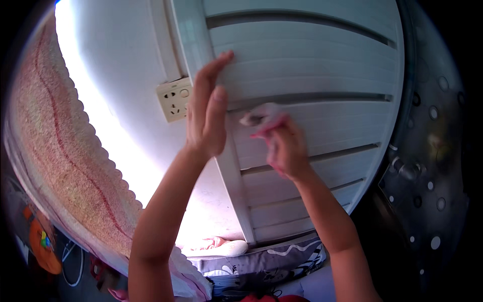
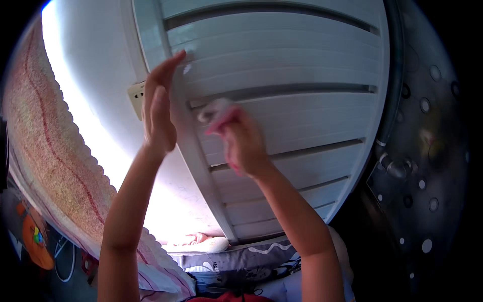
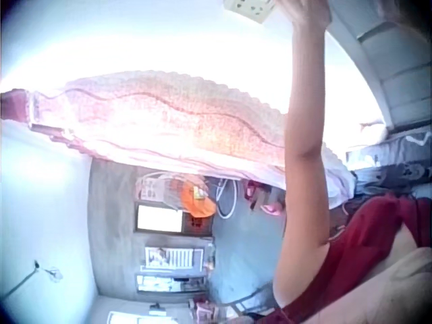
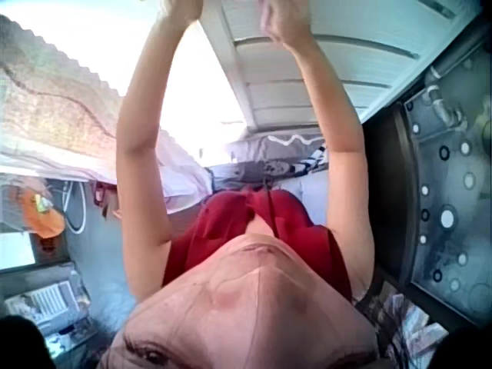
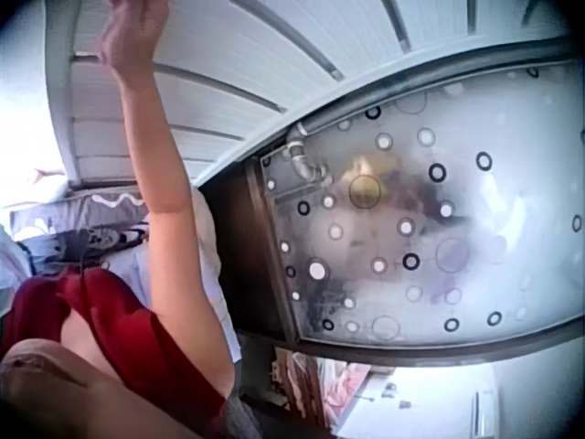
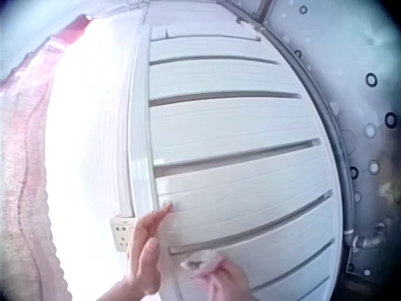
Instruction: The person wipes white plastic panels on a wall or door using a pink and white cloth. They use both hands to rub the surface, starting from the upper sections and moving down to the lower panels near the floor.
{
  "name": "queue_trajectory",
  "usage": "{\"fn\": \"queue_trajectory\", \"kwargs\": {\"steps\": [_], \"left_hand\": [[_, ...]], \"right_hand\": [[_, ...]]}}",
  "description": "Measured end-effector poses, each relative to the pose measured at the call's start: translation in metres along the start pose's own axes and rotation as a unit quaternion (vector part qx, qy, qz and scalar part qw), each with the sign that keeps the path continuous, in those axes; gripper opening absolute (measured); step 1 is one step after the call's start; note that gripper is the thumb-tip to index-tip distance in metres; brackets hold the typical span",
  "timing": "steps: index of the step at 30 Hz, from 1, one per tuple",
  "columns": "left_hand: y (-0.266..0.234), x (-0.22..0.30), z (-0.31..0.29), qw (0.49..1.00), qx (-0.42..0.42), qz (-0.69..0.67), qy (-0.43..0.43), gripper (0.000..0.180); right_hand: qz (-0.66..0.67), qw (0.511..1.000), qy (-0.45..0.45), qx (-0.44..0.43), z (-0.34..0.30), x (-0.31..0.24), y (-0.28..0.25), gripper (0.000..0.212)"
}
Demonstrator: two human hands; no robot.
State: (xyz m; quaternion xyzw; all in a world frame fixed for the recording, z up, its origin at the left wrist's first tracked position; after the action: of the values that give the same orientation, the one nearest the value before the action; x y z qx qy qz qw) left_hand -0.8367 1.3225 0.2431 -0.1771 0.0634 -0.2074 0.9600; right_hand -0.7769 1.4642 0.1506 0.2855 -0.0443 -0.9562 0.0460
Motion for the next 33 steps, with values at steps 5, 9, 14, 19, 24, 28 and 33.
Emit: {"fn": "queue_trajectory", "kwargs": {"steps": [5,9,14,19,24,28,33], "left_hand": [[0.003,0.017,-0.061,0.992,0.009,-0.006,-0.127,0.043],[0.0,0.031,-0.092,0.976,-0.005,0.039,-0.212,0.048],[0.013,0.044,-0.112,0.896,0.01,-0.135,-0.423,0.051],[-0.006,0.044,-0.128,0.911,0.037,-0.022,-0.409,0.013],[-0.012,0.047,-0.114,0.91,0.015,0.011,-0.415,0.014],[-0.009,0.047,-0.104,0.935,-0.019,0.095,-0.34,0.022],[0.004,0.037,-0.103,0.955,0.033,0.224,-0.193,0.042]], "right_hand": [[0.263,0.956,0.13,0.023,-0.011,0.001,-0.019,0.025],[0.32,0.931,0.166,0.064,-0.012,-0.004,0.01,0.028],[0.312,0.938,0.151,0.025,-0.034,0.023,0.011,0.025],[0.003,0.999,-0.038,-0.024,-0.042,0.019,0.027,0.044],[-0.209,0.973,-0.078,-0.066,-0.045,-0.006,0.055,0.04],[-0.264,0.961,-0.079,-0.001,-0.034,-0.005,0.028,0.034],[-0.466,0.869,-0.154,0.066,0.021,-0.021,0.016,0.03]]}}
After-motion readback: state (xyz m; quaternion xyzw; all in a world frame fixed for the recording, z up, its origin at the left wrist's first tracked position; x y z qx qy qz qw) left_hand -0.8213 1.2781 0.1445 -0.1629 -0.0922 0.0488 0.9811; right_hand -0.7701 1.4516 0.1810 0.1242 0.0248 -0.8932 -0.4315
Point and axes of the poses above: each hand's wrist, its own z-axis towards the middle knuckle, its own y-axis out of the palm, x = y × z, the point moved 4 cm from there along z, towards the middle knuckle, and after that the axes turned 8 degrees about -x, right-handed, at the moved point
